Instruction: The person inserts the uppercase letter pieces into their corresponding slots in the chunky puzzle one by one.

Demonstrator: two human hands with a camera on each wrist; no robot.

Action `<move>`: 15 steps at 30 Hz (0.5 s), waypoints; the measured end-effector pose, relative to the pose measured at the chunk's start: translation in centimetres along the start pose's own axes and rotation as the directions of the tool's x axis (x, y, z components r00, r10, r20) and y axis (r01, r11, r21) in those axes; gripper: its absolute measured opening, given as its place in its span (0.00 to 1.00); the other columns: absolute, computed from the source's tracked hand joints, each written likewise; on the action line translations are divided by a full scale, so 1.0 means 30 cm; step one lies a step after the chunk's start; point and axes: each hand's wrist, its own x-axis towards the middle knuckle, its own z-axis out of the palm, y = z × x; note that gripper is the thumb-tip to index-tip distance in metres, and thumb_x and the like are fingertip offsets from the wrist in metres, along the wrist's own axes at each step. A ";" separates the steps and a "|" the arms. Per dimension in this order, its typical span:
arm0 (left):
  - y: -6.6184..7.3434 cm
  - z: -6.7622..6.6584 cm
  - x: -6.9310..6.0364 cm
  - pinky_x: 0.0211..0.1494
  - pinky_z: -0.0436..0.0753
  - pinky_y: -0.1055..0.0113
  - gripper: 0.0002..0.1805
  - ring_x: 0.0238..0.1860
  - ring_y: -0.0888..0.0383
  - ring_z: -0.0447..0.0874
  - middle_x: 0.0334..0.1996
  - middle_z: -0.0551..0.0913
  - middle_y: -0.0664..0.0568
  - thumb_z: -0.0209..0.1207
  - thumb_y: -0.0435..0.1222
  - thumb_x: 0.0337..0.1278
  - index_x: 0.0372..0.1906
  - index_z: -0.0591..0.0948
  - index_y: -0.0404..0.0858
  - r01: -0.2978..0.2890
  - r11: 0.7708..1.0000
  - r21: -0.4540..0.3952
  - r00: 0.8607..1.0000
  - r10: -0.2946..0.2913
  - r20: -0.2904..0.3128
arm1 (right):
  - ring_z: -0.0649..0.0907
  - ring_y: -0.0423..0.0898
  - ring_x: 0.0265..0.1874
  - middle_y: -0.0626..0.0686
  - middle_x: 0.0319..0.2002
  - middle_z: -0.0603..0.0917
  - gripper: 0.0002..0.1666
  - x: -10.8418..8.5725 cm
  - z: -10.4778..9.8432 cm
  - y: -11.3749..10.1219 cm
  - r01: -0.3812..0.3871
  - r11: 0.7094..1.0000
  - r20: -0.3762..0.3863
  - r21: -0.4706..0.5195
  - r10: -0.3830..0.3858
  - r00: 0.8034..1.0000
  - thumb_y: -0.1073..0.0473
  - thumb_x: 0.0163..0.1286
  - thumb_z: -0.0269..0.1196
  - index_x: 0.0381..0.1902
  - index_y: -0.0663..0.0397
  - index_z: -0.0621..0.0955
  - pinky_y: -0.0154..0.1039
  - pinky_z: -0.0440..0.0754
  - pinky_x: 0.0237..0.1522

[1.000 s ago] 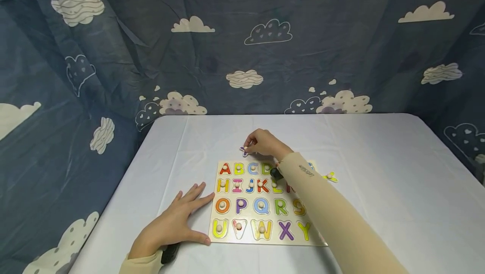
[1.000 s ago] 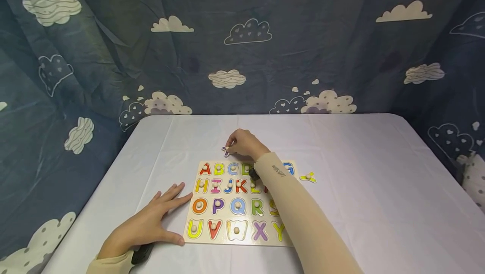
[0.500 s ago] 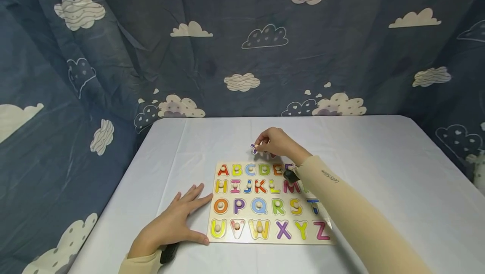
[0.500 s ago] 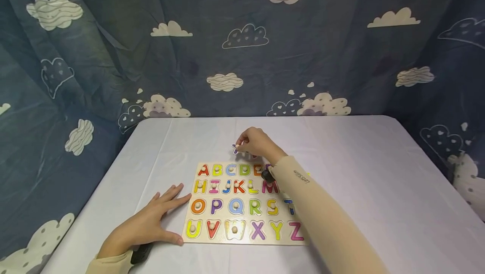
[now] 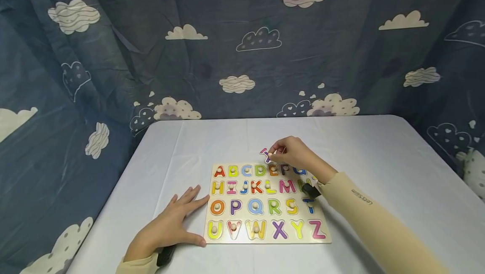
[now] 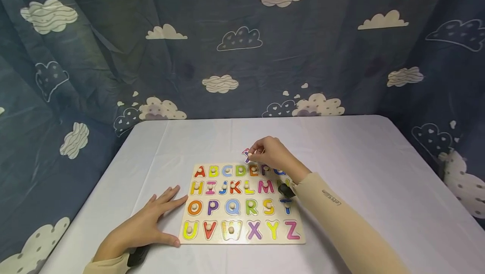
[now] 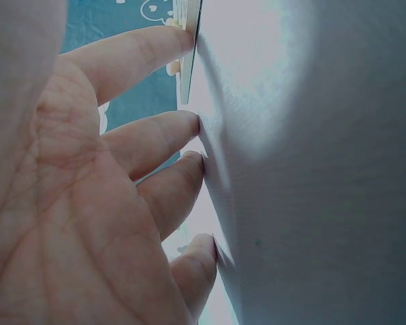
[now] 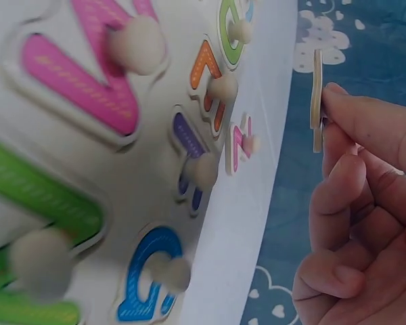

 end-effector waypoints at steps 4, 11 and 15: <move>0.001 0.001 -0.001 0.84 0.46 0.24 0.65 0.88 0.35 0.49 0.87 0.57 0.41 0.85 0.64 0.27 0.80 0.73 0.50 0.006 1.000 -0.005 1.000 -0.006 -0.001 | 0.73 0.43 0.26 0.47 0.24 0.77 0.08 -0.049 -0.009 0.017 -0.022 0.999 -0.007 0.024 0.023 1.000 0.56 0.72 0.73 0.42 0.55 0.90 0.34 0.70 0.28; 0.007 0.000 -0.002 0.84 0.46 0.24 0.65 0.88 0.35 0.50 0.87 0.57 0.41 0.84 0.64 0.27 0.80 0.73 0.49 0.010 1.000 0.006 1.000 -0.010 0.000 | 0.73 0.44 0.27 0.47 0.25 0.77 0.08 -0.157 -0.020 0.024 -0.076 0.992 -0.008 0.103 0.077 0.997 0.57 0.71 0.73 0.41 0.56 0.90 0.32 0.69 0.26; 0.007 -0.002 -0.003 0.84 0.46 0.24 0.66 0.88 0.34 0.49 0.87 0.57 0.41 0.84 0.64 0.27 0.81 0.72 0.49 0.011 1.000 0.010 1.000 -0.011 0.002 | 0.75 0.44 0.30 0.47 0.27 0.78 0.07 -0.219 -0.020 0.029 -0.092 0.989 -0.013 0.113 0.094 0.996 0.57 0.71 0.74 0.40 0.56 0.89 0.31 0.70 0.27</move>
